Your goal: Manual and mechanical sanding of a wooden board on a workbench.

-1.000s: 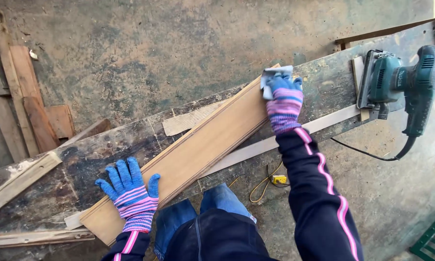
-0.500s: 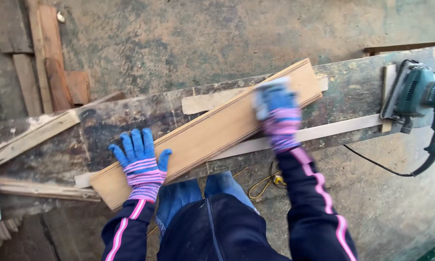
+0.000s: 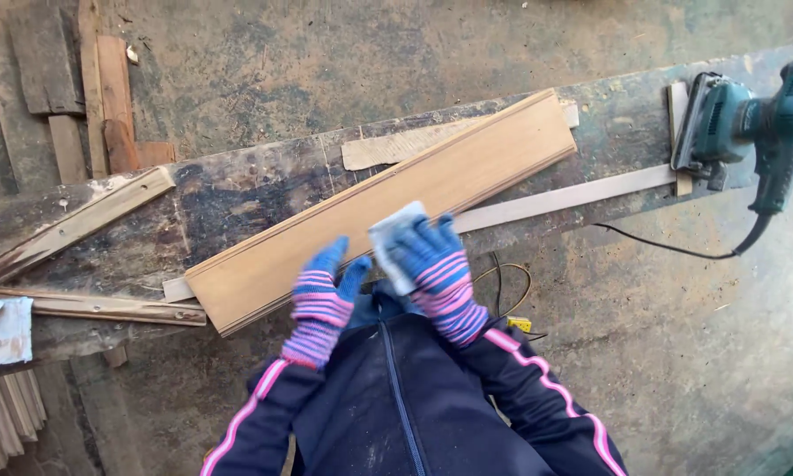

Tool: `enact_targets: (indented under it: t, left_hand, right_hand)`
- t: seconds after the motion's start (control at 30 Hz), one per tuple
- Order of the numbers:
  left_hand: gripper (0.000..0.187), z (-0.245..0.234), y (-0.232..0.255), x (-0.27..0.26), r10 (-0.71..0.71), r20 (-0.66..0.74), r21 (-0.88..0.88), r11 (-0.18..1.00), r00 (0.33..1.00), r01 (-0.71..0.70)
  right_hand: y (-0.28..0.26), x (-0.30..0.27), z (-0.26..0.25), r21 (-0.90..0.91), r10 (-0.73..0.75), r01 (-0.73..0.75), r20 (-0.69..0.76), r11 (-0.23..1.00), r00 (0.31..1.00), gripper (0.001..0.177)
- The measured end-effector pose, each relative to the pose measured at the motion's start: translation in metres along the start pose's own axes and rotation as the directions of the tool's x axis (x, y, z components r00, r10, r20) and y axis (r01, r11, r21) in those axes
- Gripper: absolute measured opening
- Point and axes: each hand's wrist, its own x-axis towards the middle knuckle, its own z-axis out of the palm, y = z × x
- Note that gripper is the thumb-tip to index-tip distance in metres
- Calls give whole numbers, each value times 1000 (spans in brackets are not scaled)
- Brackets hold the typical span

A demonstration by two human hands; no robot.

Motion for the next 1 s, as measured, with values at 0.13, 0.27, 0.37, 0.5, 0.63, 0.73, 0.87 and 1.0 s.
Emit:
enact_targets:
  t: [0.13,0.27,0.37,0.5,0.63,0.73,0.87,1.0]
  left_hand:
    - [53,11,-4,-8,-6,183,-88,996,983,23]
    - [30,36,-22,-10,130,288,159,971,949,-181]
    - [16,45,-31,-3,166,357,329,898,919,-290]
    - [9,-5,7,-1,140,448,585,701,883,-408]
    - [15,34,18,-19,-9,609,-86,-995,793,55]
    - [30,101,58,-25,-260,644,-685,-613,719,393]
    - [40,160,136,-2,-344,818,-528,-766,461,367]
    - [47,191,166,0,-340,797,-579,-666,498,470]
  right_hand:
    - [-39,-20,18,-9,-220,220,-27,976,975,33]
    - [-51,-27,12,45,-352,349,101,936,931,41]
    - [-37,-29,8,-82,-332,335,43,939,942,49]
    - [-3,-26,-15,2,-283,284,81,959,956,48]
    - [30,-19,-30,-13,-325,329,133,944,936,52]
    - [65,-14,-43,-4,-436,443,170,897,884,52]
    - [139,-25,-52,57,-480,488,317,871,818,47]
    - [201,-17,-77,154,-439,416,444,896,782,43]
